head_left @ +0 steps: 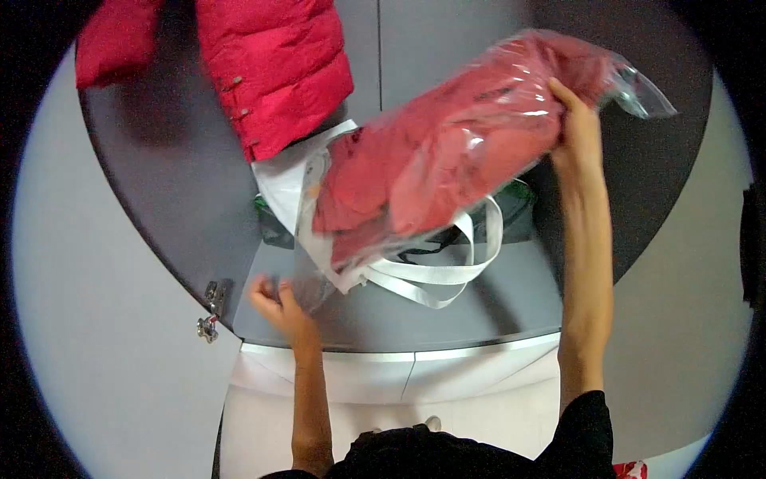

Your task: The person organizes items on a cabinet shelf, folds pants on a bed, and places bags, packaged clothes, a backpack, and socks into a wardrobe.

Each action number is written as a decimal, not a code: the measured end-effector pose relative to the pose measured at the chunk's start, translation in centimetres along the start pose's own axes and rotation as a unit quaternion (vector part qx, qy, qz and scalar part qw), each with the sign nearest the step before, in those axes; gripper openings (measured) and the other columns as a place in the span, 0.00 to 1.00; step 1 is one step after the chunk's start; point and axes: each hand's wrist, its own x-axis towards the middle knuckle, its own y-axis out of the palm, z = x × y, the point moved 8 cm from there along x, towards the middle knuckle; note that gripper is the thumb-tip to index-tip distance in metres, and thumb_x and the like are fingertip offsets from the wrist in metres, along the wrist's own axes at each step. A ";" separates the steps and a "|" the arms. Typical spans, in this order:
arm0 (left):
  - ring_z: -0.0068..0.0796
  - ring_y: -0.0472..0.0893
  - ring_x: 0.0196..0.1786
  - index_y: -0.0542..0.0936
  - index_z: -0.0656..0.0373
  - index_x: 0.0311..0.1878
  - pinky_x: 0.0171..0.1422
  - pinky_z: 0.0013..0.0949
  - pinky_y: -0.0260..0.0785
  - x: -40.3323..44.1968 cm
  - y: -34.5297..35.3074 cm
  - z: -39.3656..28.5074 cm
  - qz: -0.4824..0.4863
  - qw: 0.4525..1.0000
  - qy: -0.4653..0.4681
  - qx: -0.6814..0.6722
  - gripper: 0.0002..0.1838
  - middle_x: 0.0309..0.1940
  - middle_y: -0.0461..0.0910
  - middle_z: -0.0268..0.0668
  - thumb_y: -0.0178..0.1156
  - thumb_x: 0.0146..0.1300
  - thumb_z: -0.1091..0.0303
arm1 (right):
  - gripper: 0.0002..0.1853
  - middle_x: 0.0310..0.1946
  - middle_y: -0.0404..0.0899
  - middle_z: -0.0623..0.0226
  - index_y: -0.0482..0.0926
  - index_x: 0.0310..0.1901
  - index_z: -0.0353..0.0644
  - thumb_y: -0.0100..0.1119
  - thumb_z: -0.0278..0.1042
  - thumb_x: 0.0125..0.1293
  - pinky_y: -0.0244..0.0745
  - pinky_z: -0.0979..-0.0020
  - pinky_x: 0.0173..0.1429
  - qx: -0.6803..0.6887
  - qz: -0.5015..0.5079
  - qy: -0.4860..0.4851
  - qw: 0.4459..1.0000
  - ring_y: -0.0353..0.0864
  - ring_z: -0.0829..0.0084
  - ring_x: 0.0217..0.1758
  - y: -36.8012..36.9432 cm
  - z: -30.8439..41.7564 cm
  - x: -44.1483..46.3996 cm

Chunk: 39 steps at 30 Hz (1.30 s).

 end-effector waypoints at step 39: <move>0.31 0.78 0.50 0.76 0.58 0.52 0.59 0.34 0.69 -19.9 15.7 -0.3 0.305 0.622 -0.596 -0.406 0.20 0.46 0.79 0.34 0.67 0.56 0.67 | 0.42 0.56 0.73 0.54 0.59 0.66 0.33 0.69 0.43 0.54 0.72 0.63 0.60 -0.329 -0.013 0.187 0.925 0.77 0.62 0.54 -16.4 0.5 -3.6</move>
